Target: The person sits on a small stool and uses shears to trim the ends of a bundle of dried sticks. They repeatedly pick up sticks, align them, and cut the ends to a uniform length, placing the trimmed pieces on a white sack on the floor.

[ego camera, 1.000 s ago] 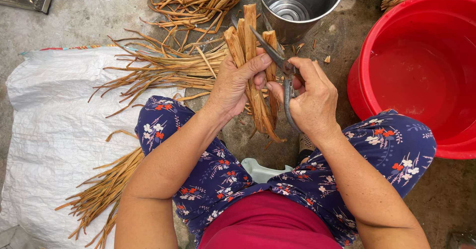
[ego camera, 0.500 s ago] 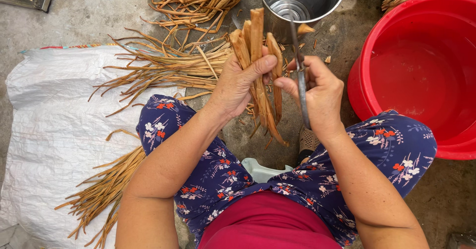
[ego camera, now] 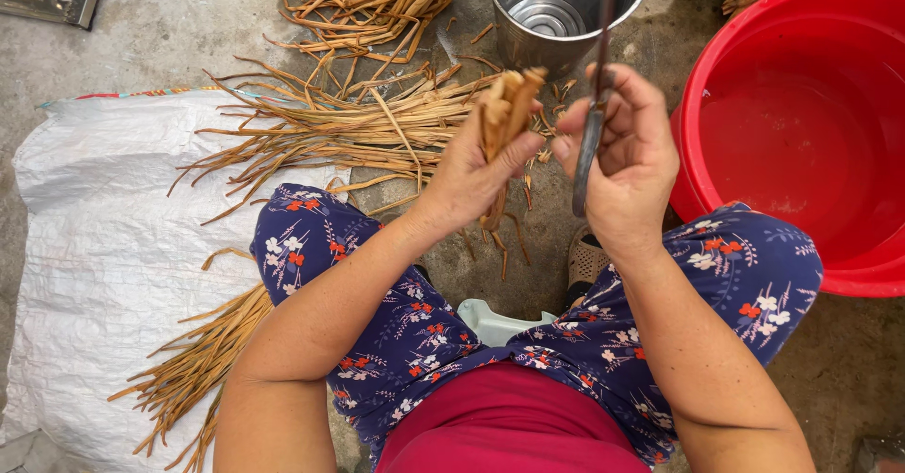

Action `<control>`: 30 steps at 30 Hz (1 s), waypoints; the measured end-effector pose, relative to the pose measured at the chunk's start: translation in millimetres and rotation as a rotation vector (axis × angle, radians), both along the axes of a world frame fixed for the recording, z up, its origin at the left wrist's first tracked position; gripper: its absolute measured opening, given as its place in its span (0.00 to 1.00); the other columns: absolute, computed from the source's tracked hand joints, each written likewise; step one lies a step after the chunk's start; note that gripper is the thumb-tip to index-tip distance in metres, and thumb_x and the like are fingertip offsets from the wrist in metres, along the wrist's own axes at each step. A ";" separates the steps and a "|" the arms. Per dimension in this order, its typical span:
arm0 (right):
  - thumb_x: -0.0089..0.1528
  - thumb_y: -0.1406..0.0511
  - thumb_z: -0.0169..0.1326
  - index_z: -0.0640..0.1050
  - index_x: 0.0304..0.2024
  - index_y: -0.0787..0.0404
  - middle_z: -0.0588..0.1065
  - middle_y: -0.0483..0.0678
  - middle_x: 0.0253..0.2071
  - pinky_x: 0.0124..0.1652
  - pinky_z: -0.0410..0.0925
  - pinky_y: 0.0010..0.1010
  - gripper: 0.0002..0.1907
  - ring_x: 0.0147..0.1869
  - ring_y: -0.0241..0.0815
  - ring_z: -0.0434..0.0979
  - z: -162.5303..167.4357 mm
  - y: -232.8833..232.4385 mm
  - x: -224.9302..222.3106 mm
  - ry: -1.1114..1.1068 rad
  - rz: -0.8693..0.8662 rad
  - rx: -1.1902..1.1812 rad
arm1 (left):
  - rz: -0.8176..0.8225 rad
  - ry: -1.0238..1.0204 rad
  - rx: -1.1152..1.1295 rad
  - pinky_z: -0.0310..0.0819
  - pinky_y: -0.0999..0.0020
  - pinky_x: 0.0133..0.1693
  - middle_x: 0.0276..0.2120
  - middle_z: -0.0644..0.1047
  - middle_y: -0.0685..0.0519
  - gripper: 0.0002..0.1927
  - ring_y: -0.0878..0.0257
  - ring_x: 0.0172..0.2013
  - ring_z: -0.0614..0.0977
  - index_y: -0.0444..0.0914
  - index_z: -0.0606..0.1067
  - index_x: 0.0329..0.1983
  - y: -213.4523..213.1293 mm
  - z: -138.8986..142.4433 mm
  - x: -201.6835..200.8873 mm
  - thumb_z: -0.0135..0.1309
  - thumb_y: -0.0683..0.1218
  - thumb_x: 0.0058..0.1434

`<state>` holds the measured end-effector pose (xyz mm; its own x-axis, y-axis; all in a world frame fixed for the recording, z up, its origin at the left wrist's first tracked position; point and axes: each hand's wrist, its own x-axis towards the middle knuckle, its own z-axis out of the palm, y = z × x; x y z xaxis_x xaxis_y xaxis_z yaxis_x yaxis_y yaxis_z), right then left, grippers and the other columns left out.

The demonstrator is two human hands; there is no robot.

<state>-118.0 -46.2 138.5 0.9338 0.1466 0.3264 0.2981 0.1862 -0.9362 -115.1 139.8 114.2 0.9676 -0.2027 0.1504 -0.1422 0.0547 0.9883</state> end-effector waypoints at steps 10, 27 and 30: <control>0.63 0.75 0.65 0.69 0.66 0.61 0.80 0.55 0.43 0.30 0.66 0.20 0.30 0.32 0.32 0.74 9.3 -15.0 18.6 0.239 0.193 0.376 | -0.140 0.100 -0.209 0.74 0.72 0.46 0.48 0.74 0.57 0.23 0.69 0.44 0.75 0.38 0.69 0.65 -1.7 1.2 -4.8 0.56 0.53 0.72; 0.62 0.76 0.66 0.68 0.65 0.60 0.78 0.52 0.48 0.36 0.70 0.20 0.32 0.41 0.33 0.78 7.5 -6.5 15.2 0.242 0.180 0.320 | -0.054 0.221 -0.176 0.68 0.78 0.30 0.28 0.75 0.60 0.12 0.73 0.27 0.74 0.36 0.78 0.49 4.2 13.4 -7.2 0.62 0.46 0.66; 0.63 0.77 0.65 0.69 0.66 0.61 0.77 0.52 0.45 0.34 0.69 0.17 0.32 0.37 0.31 0.76 4.1 -4.7 14.3 0.221 0.178 0.276 | -0.048 0.207 -0.115 0.69 0.78 0.30 0.28 0.75 0.61 0.12 0.74 0.28 0.74 0.36 0.78 0.49 6.1 13.5 -9.8 0.61 0.47 0.67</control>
